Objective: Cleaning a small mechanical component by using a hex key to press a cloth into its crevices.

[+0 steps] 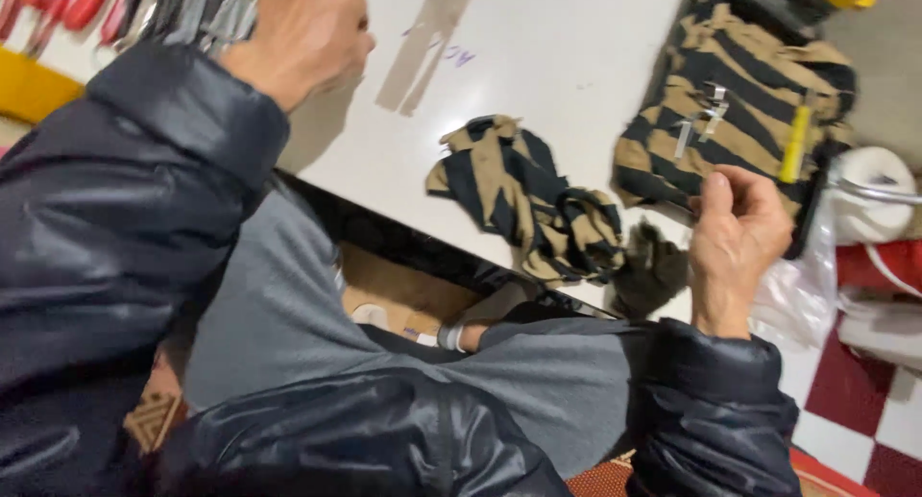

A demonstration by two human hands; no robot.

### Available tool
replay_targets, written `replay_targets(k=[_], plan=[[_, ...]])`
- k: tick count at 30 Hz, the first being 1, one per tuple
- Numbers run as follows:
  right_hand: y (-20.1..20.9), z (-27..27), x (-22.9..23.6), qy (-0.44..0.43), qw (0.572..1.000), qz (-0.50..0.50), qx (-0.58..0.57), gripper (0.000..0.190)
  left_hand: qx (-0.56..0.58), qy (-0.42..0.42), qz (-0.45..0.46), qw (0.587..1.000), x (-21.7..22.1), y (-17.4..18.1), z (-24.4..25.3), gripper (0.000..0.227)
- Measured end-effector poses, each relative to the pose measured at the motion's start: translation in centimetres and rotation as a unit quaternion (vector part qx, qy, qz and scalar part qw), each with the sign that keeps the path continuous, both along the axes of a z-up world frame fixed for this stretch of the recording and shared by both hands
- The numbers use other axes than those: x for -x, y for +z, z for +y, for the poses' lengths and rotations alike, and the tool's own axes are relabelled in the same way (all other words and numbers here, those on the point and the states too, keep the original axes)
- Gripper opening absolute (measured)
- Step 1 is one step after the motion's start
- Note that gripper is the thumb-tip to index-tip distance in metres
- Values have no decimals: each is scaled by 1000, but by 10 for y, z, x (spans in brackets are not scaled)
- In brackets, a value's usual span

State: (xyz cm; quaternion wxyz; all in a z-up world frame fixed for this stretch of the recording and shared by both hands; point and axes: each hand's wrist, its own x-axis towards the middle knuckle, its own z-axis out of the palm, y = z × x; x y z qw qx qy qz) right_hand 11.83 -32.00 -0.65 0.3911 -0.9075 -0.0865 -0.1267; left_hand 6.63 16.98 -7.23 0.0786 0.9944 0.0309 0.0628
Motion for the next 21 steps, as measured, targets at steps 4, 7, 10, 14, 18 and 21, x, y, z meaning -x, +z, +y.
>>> replay_targets(k=[4, 7, 10, 14, 18, 21], plan=[[13, 8, -4, -109, 993, 50, 20, 11, -64, -5, 15, 998, 4, 6, -8, 26], [29, 22, -4, -165, 978, 128, 11, 10, -49, -1, 50, 998, 8, 12, -7, 29], [5, -1, -27, -164, 973, 148, 69, 16, -44, -20, 43, 998, 13, 15, -4, 33], [6, 3, -39, -189, 952, 218, 97, 17, -25, -27, 41, 998, 9, 11, 0, 32], [11, 18, -43, -187, 943, 252, 110, 10, 4, -26, 56, 998, 6, 13, -4, 28], [15, 29, -44, -185, 937, 273, 113, 17, 25, -30, 61, 997, 5, 14, -9, 27]])
